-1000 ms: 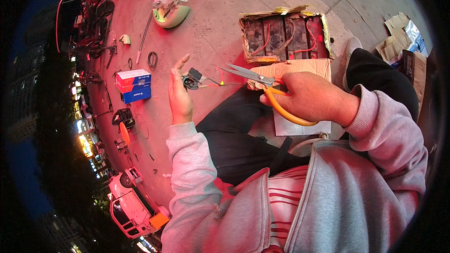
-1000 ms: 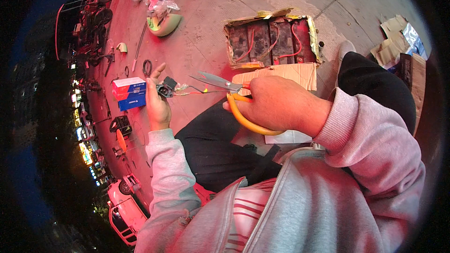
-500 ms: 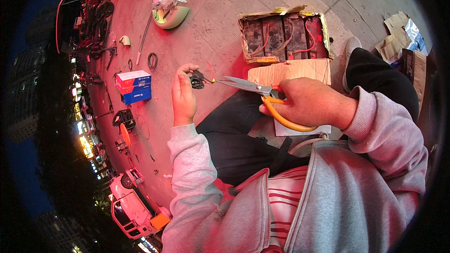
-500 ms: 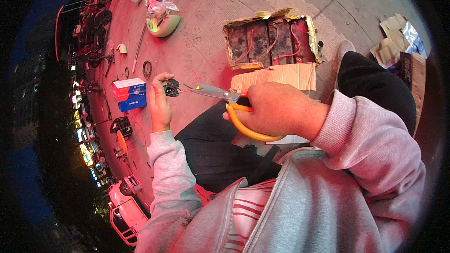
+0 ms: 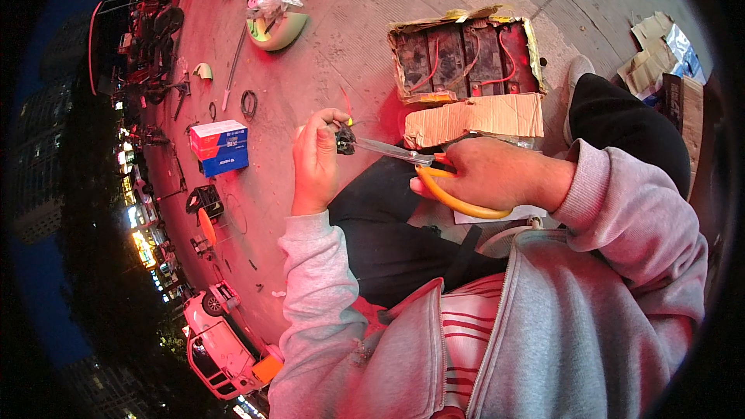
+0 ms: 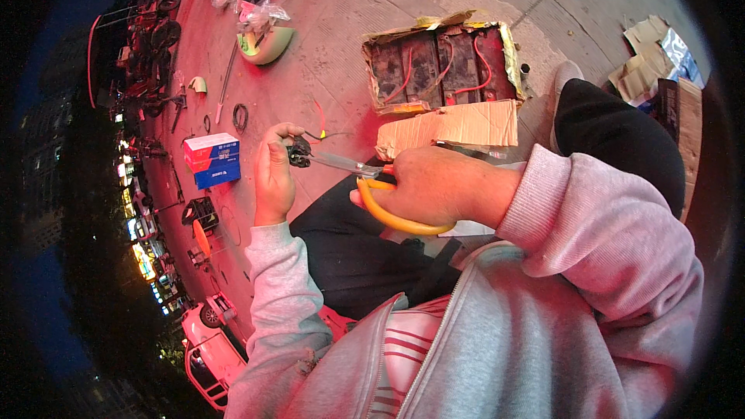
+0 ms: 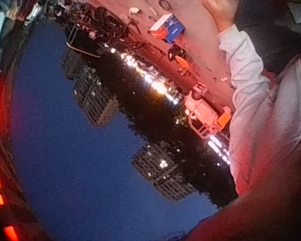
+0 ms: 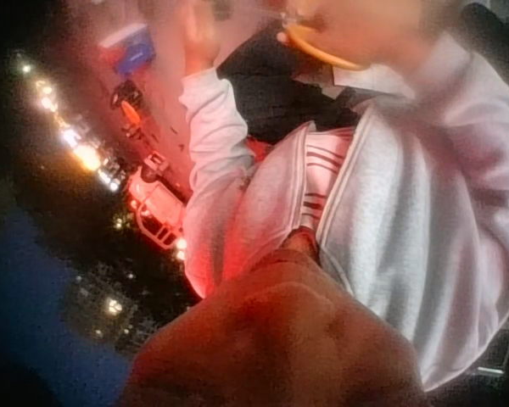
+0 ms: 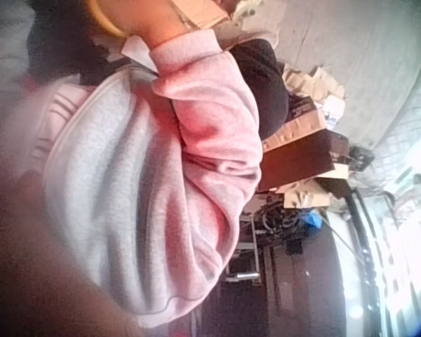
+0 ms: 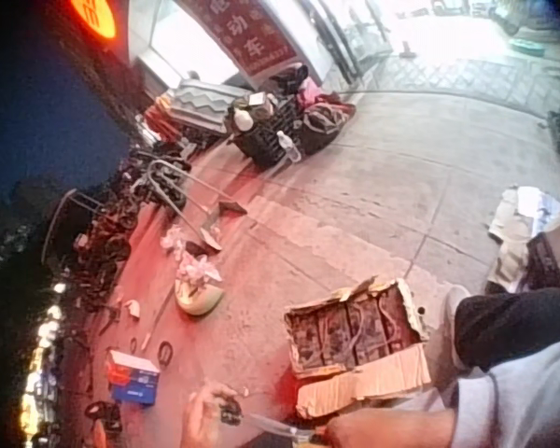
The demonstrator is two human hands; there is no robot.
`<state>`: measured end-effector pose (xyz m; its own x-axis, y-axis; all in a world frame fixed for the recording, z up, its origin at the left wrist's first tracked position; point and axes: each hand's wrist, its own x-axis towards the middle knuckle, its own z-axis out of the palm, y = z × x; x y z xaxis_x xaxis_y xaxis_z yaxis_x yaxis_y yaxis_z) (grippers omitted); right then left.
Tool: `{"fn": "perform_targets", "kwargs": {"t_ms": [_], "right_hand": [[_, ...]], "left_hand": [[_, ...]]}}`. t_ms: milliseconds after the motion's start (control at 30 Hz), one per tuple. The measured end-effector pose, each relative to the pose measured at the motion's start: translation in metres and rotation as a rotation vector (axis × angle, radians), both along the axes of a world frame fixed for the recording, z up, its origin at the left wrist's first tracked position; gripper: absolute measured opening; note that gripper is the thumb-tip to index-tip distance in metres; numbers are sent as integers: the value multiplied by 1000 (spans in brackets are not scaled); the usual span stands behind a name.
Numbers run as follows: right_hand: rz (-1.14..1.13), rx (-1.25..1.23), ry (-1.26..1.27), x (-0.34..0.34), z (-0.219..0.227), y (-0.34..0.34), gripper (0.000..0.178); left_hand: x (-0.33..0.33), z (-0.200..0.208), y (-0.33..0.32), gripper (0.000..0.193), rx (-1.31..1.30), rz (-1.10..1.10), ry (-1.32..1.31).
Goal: The person sits on the floor and uses scissors to cut wires connected to a battery pack. They then use their hands to strip insulation and connect wires to the battery terminals.
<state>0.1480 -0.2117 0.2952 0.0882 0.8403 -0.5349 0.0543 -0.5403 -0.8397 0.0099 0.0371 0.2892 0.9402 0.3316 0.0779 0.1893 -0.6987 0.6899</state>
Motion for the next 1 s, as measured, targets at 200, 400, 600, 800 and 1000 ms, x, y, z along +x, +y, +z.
{"fn": "perform_targets", "kwargs": {"t_ms": [200, 400, 600, 800, 1000], "right_hand": [[21, -34, 132, 0, -2, 3, 75], [76, -17, 368, -4, -20, 7, 84], [118, -175, 905, -16, -37, 5, 83], [209, -169, 1010, -11, -31, 1, 85], [201, -163, 903, -4, -19, 0, 83]], "left_hand": [[3, 3, -2, 54, 101, -117, 72], [8, 11, -9, 46, 334, -214, -10], [7, 16, -5, 42, 349, -308, -14], [-1, 7, -2, 47, 92, -117, -107], [-2, 5, 4, 51, -320, 25, -123]]}}
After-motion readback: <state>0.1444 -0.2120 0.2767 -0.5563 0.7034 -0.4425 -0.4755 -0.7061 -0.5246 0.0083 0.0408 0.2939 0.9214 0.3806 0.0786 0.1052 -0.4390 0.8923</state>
